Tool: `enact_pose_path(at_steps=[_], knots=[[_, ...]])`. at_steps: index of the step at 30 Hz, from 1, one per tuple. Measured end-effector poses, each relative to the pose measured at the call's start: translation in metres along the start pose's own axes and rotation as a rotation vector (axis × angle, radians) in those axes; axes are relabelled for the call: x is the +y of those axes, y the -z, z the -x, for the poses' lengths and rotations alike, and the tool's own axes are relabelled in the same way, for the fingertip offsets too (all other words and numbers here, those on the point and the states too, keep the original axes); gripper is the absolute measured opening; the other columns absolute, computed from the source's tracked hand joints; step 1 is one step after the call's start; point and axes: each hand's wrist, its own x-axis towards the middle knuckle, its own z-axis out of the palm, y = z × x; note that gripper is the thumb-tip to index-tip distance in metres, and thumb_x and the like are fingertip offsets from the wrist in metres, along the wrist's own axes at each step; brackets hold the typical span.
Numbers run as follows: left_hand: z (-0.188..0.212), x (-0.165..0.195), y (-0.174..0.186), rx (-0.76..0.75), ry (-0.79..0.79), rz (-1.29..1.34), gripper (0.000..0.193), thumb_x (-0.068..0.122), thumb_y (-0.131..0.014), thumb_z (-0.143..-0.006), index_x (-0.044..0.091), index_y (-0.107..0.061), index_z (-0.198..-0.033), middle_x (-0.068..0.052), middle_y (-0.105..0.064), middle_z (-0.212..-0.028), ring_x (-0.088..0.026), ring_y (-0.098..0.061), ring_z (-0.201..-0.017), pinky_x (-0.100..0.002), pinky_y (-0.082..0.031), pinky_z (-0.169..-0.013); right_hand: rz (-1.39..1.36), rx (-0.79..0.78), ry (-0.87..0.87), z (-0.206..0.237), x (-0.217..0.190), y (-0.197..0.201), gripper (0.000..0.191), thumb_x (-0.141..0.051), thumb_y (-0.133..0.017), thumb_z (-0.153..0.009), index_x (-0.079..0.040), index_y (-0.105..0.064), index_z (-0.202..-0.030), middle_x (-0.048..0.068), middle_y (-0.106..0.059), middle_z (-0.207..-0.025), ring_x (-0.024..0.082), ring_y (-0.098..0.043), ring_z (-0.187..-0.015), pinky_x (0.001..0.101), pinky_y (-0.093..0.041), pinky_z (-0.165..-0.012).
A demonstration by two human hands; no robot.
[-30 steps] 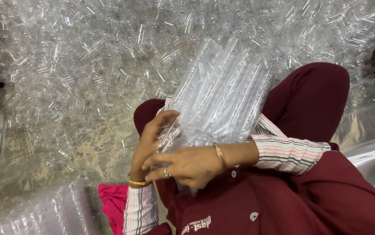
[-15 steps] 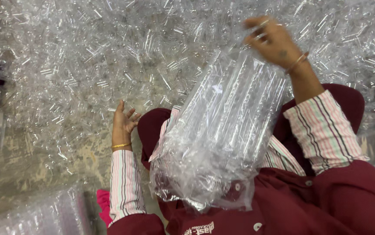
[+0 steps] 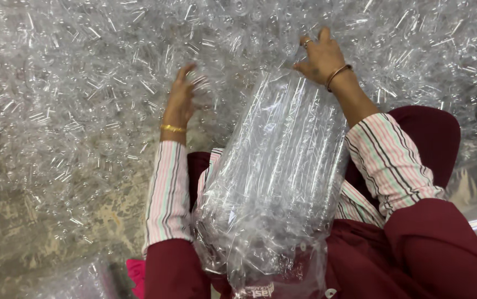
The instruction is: The person sits on the floor with a bundle of clear plastic tubes on their lap, opens a plastic bag, and pushes handfuls of tubes into it. They then twist and gather the bag opening closed and set the filled bag aside with other packed bags.
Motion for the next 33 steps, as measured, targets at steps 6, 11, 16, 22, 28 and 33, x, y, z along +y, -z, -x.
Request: enact_pose_path(at_steps=[6,11,16,22,28,33], knots=[[-0.004,0.008,-0.037,0.045,-0.234,-0.14,0.074,0.016,-0.084,-0.079,0.024,-0.053,-0.145,-0.013,-0.06,-0.136,-0.02,-0.065,-0.09,-0.039,-0.057,-0.068,-0.373,0.221,0.149,0.009,-0.024,0.039,0.044,-0.017,-0.082,-0.092,-0.012,-0.064,-0.132,0.012,-0.063,-0.13,0.03,-0.065,-0.119,0.0391,-0.056,-0.1],[0.008,0.002,-0.034,-0.058,-0.351,0.21,0.06,0.013,-0.081,-0.086,0.014,-0.058,-0.142,-0.012,-0.066,-0.119,-0.016,-0.065,-0.083,-0.035,-0.057,-0.068,-1.132,0.064,0.173,0.026,-0.057,0.06,0.049,-0.007,-0.079,-0.09,-0.012,-0.056,-0.132,0.008,-0.058,-0.136,0.019,-0.063,-0.117,0.03,-0.06,-0.099],[0.033,0.025,-0.039,-0.275,-0.387,0.652,0.053,0.024,-0.077,-0.092,0.013,-0.052,-0.137,-0.015,-0.067,-0.118,-0.021,-0.067,-0.082,-0.046,-0.065,-0.073,-0.954,0.115,0.306,0.038,-0.076,0.074,0.046,-0.005,-0.088,-0.09,-0.005,-0.059,-0.125,0.011,-0.069,-0.126,0.024,-0.07,-0.118,0.0373,-0.058,-0.101],[0.067,0.046,-0.083,-0.222,-0.387,0.62,0.061,0.016,-0.075,-0.091,0.015,-0.043,-0.143,-0.014,-0.06,-0.126,-0.026,-0.073,-0.095,-0.053,-0.066,-0.086,-1.581,-0.024,0.423,0.047,-0.098,0.076,0.042,-0.009,-0.074,-0.091,-0.016,-0.043,-0.119,0.008,-0.064,-0.122,0.025,-0.066,-0.122,0.0444,-0.055,-0.113],[0.093,0.041,-0.123,-0.381,-0.243,0.584,0.062,0.018,-0.076,-0.092,0.018,-0.042,-0.143,-0.015,-0.061,-0.129,-0.025,-0.069,-0.09,-0.051,-0.064,-0.085,-1.058,0.138,0.771,0.054,-0.109,0.055,0.041,-0.005,-0.063,-0.104,-0.004,-0.051,-0.143,0.006,-0.039,-0.15,0.032,-0.037,-0.156,0.0484,-0.032,-0.137],[0.098,0.045,-0.128,-0.232,-0.312,0.322,0.048,0.022,-0.075,-0.092,0.022,-0.052,-0.135,-0.003,-0.061,-0.128,-0.018,-0.066,-0.101,-0.043,-0.061,-0.08,-1.419,-0.078,0.588,0.055,-0.116,0.039,0.05,-0.017,-0.061,-0.108,-0.011,-0.033,-0.148,0.007,-0.052,-0.138,0.023,-0.055,-0.133,0.04,-0.053,-0.113]])
